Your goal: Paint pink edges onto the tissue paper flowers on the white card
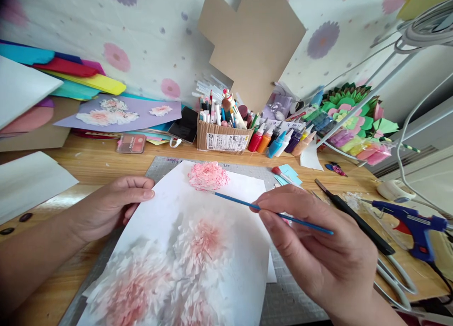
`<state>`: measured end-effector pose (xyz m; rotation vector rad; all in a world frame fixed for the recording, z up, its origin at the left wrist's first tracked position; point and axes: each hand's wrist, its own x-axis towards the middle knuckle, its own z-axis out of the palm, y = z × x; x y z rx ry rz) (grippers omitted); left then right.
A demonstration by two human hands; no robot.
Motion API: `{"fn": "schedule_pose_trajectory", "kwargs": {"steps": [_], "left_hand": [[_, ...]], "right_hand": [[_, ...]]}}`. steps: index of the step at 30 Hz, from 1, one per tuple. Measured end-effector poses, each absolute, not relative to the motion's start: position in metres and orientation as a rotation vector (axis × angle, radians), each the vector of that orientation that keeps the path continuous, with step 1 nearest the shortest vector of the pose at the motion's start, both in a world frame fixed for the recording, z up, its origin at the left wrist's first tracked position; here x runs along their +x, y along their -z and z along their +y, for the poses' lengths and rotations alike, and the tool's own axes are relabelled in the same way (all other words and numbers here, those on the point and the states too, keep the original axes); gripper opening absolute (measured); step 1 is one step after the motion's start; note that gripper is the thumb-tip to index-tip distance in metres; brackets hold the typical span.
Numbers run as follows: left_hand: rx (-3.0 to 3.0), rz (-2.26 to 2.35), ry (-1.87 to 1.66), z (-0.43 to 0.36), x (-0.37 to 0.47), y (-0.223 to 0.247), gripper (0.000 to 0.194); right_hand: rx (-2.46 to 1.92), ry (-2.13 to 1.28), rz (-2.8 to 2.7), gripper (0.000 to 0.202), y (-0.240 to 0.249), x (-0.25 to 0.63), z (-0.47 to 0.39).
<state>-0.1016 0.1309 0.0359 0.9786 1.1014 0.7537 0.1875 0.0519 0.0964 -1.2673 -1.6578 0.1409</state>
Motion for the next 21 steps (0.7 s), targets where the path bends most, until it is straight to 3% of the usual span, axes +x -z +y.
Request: {"fn": "schedule_pose_trajectory", "kwargs": {"steps": [21], "left_hand": [[0.984,1.219,-0.772,0.133,-0.103,-0.034,0.041]], "right_hand": [[-1.197,-0.177,-1.82,0.003,-0.085,0.218,0.072]]}}
